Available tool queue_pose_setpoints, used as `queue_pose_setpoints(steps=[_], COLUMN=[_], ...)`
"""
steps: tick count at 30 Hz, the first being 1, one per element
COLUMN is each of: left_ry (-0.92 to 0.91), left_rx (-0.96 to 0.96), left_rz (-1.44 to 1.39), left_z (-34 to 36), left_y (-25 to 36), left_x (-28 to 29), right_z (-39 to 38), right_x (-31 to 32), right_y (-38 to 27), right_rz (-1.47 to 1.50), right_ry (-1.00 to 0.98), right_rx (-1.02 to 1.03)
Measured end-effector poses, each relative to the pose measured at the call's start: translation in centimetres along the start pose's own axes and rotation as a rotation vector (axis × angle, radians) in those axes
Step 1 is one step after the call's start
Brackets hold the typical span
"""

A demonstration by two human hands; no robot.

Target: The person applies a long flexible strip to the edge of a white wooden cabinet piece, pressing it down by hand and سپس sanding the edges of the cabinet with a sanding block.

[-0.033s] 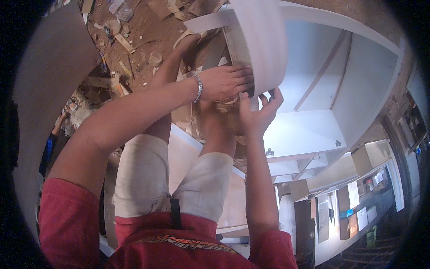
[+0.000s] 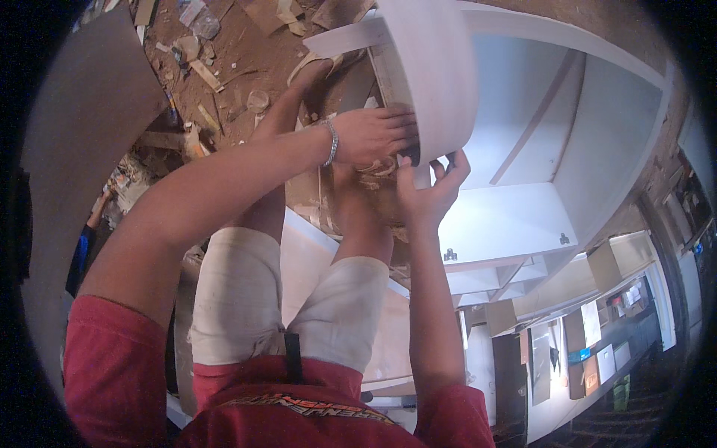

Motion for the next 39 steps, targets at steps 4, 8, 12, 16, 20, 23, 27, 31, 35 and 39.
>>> queue_pose_setpoints(steps=[4, 8, 12, 16, 20, 23, 27, 31, 35, 39], left_ry=[-0.187, -0.131, 0.009, 0.091, -0.051, -0.046, -0.053, -0.086, -0.179, 0.083], left_rx=[-0.12, 0.005, 0.671, 0.845, 0.414, 0.044, -0.119, 0.304, 1.088, 1.047], left_rz=[-0.035, -0.025, -0.115, -0.693, -0.226, -0.112, -0.169, 0.006, 0.307, 0.218], left_z=[1.3, 0.2, -3.9, -9.7, -3.0, 1.9, 4.7, -2.3, -13.8, -15.9], left_y=[-2.0, -3.2, 0.5, 5.2, 1.7, -3.8, -6.1, -8.4, -14.4, -13.0], left_x=[0.2, -0.6, -0.4, 2.5, 5.1, -0.3, -0.6, 2.1, 6.4, 9.9], right_z=[0.2, 0.3, -0.5, -0.1, 0.2, -0.2, -0.4, -0.5, 0.1, 0.1], right_x=[-0.3, -1.1, 0.0, 0.1, -0.2, -0.9, 0.2, 0.4, -0.2, -0.5], right_y=[1.1, -1.1, 0.0, -0.1, -0.6, -0.6, 0.0, -0.8, -0.8, -1.2], right_rz=[0.08, 0.138, 0.109, 0.081, 0.103, 0.084, 0.1, 0.069, 0.094, 0.136], right_ry=[0.046, 0.033, 0.056, 0.107, 0.145, 0.085, 0.065, 0.062, 0.113, 0.123], right_rx=[0.042, 0.008, -0.004, 0.022, 0.004, 0.039, 0.035, 0.079, 0.065, -0.004])
Point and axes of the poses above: each hand's wrist, its own z-axis towards the middle knuckle, its own x-axis out of the back of the hand, y = z × x, the point moved 3 cm from there along z, towards the middle knuckle, and after that the axes turned 14 degrees about -y, right-handed, at the moved point
